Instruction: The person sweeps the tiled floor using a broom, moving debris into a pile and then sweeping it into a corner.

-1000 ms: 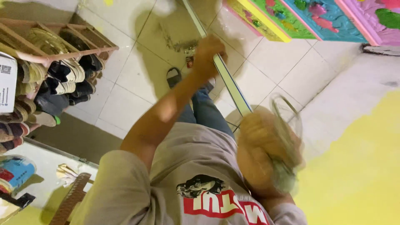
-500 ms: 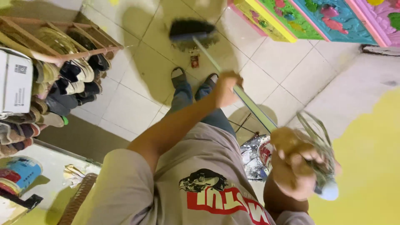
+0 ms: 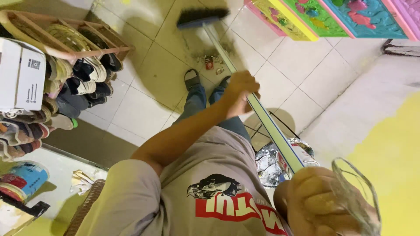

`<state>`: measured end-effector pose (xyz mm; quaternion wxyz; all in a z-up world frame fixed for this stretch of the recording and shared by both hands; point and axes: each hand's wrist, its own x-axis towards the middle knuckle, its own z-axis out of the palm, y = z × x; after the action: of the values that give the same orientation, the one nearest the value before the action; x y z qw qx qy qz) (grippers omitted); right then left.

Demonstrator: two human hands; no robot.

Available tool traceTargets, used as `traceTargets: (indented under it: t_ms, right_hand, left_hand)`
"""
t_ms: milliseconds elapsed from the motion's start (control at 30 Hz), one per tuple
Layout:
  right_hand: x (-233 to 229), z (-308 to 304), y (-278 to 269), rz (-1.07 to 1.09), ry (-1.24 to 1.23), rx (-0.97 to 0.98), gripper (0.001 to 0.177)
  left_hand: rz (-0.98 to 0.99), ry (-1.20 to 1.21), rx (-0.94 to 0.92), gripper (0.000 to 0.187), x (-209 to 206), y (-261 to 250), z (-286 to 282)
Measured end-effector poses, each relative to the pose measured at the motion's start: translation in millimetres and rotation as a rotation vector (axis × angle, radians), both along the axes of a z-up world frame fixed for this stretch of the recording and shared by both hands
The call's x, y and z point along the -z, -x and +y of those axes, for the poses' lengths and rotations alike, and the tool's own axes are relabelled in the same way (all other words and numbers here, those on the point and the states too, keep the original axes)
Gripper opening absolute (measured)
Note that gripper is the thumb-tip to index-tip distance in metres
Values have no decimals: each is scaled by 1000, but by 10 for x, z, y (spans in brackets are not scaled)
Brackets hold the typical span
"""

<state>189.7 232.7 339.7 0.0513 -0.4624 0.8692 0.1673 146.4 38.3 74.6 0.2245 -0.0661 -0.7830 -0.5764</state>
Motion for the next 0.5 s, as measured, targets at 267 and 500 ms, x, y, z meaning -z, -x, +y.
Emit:
traceTargets:
  t_ms: [267,500]
  right_hand:
    - [743,-960,186,-980,1538,374,15]
    - [995,-1029,242,-1021,1569,323,15]
  left_hand:
    - [67,55,-350,21,750,170,-984]
    - [60,99,-363,18,1219,-133,-680]
